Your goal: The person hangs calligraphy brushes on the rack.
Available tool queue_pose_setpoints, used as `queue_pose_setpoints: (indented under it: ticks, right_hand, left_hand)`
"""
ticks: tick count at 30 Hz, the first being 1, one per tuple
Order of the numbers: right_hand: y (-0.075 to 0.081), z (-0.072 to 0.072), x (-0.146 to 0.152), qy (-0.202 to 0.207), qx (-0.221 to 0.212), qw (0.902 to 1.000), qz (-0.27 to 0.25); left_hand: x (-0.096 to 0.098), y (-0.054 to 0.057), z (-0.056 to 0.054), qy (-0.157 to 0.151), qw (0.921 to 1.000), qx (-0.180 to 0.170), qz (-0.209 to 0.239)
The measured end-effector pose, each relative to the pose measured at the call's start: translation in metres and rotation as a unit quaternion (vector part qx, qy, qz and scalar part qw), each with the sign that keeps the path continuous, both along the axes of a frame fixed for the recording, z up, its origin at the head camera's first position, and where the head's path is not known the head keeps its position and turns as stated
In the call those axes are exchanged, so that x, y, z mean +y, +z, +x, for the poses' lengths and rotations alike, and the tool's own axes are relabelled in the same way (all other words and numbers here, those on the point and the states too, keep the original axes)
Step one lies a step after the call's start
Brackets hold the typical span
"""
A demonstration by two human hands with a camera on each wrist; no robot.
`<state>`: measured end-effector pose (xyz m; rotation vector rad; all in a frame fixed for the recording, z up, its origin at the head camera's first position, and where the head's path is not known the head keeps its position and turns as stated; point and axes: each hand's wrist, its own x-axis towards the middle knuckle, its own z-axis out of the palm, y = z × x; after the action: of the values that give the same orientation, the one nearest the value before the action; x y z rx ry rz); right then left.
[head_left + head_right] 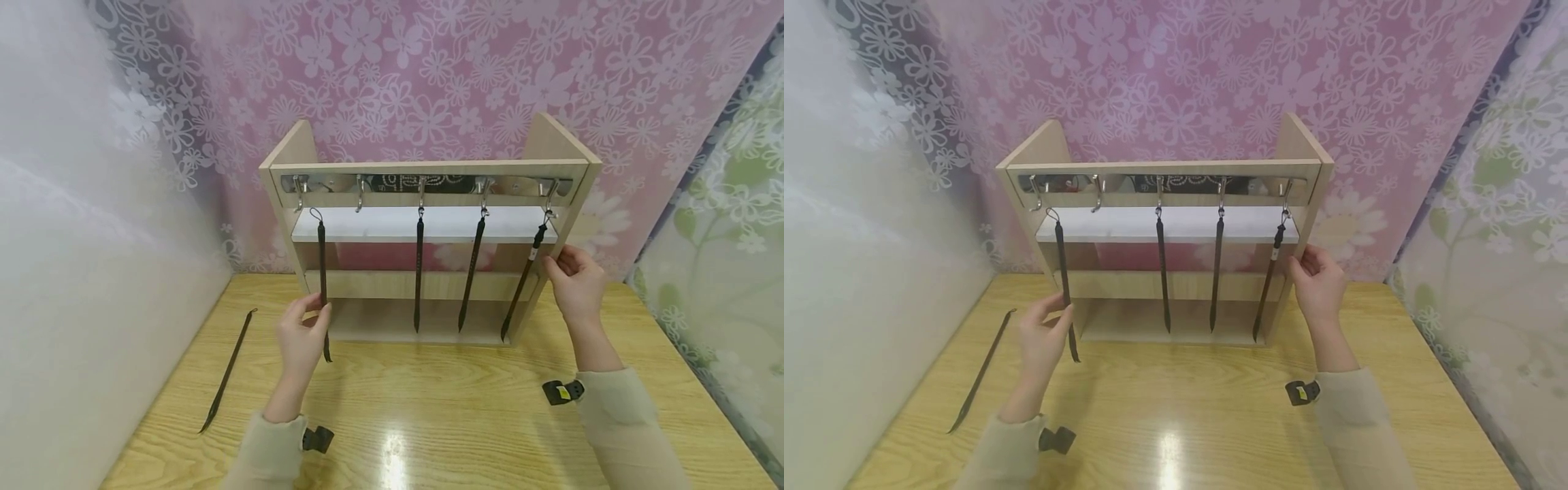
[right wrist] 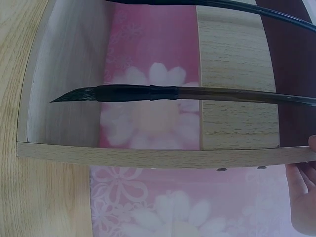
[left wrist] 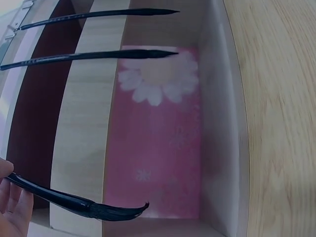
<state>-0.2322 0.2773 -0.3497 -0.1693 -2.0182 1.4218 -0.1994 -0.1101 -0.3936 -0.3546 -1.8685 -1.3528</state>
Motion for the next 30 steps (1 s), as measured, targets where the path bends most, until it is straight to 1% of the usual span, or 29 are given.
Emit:
queue_pose_setpoints:
  ticks: [1,3,8,12,18,26,30]
  right_hand:
    - [0.000,0.000,0.000,0.000,-0.003,1.0000,-0.001]
    - [0.000,0.000,0.000,-0.001,-0.006,1.0000,-0.002]
    - [0.000,0.000,0.000,-0.001,0.002,1.0000,-0.005]
    - [0.000,0.000,-0.001,-0.002,0.005,1.0000,-0.003]
    - [0.000,0.001,-0.002,-0.003,0.000,1.0000,0.002]
    - [0.001,0.001,-0.001,-0.010,0.000,0.9999,0.011]
    - [0.000,0.001,-0.002,-0.011,-0.005,0.9999,0.010]
  left_hand:
    - [0.002,0.002,0.000,-0.002,1.0000,-0.002,0.001]
    - [0.008,0.009,0.005,-0.006,1.0000,-0.004,0.004]
    - [0.021,0.026,0.016,-0.015,0.9998,-0.012,0.003]
    - [0.026,0.028,0.018,-0.020,0.9998,-0.009,-0.001]
    - [0.032,0.029,0.018,-0.031,0.9995,-0.003,-0.002]
    - [0.040,0.031,0.019,-0.043,0.9990,-0.016,-0.003]
    - [0.043,0.032,0.018,-0.057,0.9982,-0.022,0.003]
